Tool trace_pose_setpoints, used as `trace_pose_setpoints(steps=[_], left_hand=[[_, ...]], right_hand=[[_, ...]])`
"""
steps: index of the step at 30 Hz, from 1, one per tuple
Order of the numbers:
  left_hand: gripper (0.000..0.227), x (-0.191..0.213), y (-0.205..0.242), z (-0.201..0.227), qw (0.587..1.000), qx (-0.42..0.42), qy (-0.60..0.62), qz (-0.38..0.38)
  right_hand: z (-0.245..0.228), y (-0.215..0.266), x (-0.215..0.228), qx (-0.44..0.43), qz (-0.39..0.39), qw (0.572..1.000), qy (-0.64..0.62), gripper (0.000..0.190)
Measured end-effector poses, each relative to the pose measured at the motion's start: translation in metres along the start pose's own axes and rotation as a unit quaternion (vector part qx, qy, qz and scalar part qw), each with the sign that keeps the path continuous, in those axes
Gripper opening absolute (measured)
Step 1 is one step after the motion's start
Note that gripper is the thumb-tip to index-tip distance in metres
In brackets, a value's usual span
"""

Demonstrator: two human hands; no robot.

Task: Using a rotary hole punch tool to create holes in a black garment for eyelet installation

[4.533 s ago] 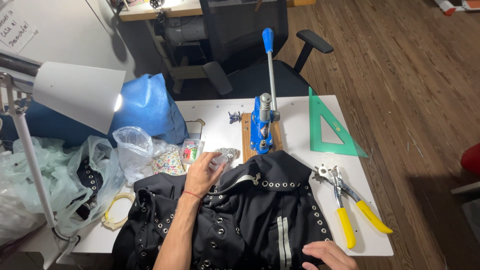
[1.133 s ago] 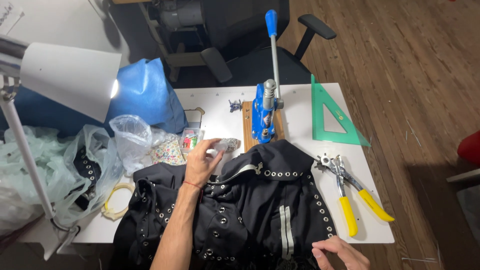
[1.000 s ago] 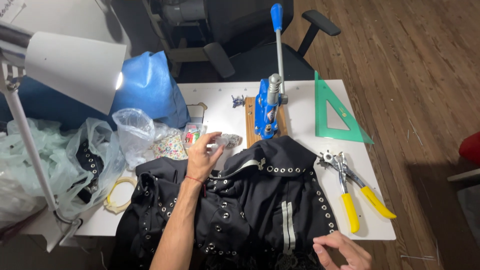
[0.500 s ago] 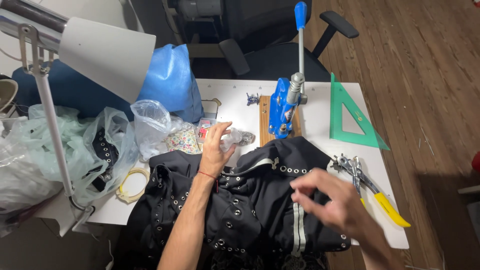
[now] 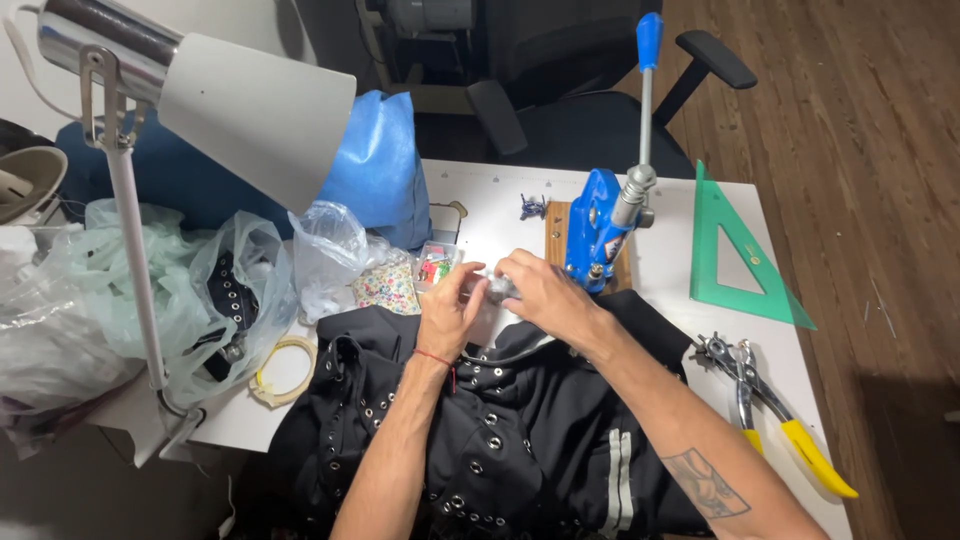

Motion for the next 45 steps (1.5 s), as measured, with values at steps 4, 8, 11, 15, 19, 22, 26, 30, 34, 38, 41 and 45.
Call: trace_pose_setpoints(steps=[4,8,11,15,19,22,26,30,34,38,41,45], left_hand=[[0.023,0.011,-0.001,0.007,0.996,0.085,0.031,0.006],[0.027,0.015,-0.008,0.015,0.978,0.15,0.142,0.04],[0.037,0.008,-0.003,-0.006,0.974,0.147,0.167,0.035],[0.028,0.003,-0.001,-0.016,0.98,0.151,0.129,0.021],[0.022,0.011,-0.004,-0.008,0.974,0.169,0.144,0.041],[0.016,0.01,-0.003,-0.015,0.971,0.174,0.162,0.038],[0.021,-0.002,0.005,-0.034,0.955,0.177,0.232,0.041],[0.023,-0.004,0.003,-0.026,0.935,0.192,0.289,0.074],[0.017,-0.001,0.002,-0.025,0.935,0.189,0.29,0.074],[0.016,0.004,0.001,-0.016,0.967,0.14,0.205,0.056],[0.032,0.017,-0.008,0.012,0.994,0.002,0.072,0.08],[0.031,0.032,-0.014,0.025,0.987,-0.008,0.092,0.133]], right_hand=[[0.018,-0.02,-0.021,0.018,0.051,0.999,0.001,0.024],[0.019,-0.018,-0.019,-0.022,0.089,0.99,-0.11,0.021],[0.009,-0.013,-0.013,0.001,0.106,0.988,-0.109,0.009],[-0.002,-0.007,-0.01,0.011,0.099,0.986,-0.13,0.006],[0.003,-0.007,-0.012,-0.02,0.05,0.951,-0.305,0.008],[0.017,-0.014,-0.021,-0.038,0.003,0.91,-0.413,0.012],[0.039,-0.022,-0.042,-0.042,-0.017,0.841,-0.539,0.018],[0.018,-0.012,-0.022,-0.019,-0.014,0.852,-0.523,0.013],[-0.008,-0.001,0.0,0.011,0.036,0.954,-0.299,0.032],[-0.024,0.004,0.016,-0.002,0.095,0.972,-0.215,0.012],[-0.019,0.007,0.023,-0.06,0.085,0.931,-0.35,0.015],[-0.039,0.016,0.053,-0.045,0.094,0.939,-0.329,0.013]])
Point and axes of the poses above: each hand's wrist, its own y-axis away from the middle knuckle, its own x-axis out of the back of the hand, z = x × y, the point moved 4 cm from there along -y, towards the middle knuckle, and after that the axes turned 12 degrees about -x, right-handed, at the moved point
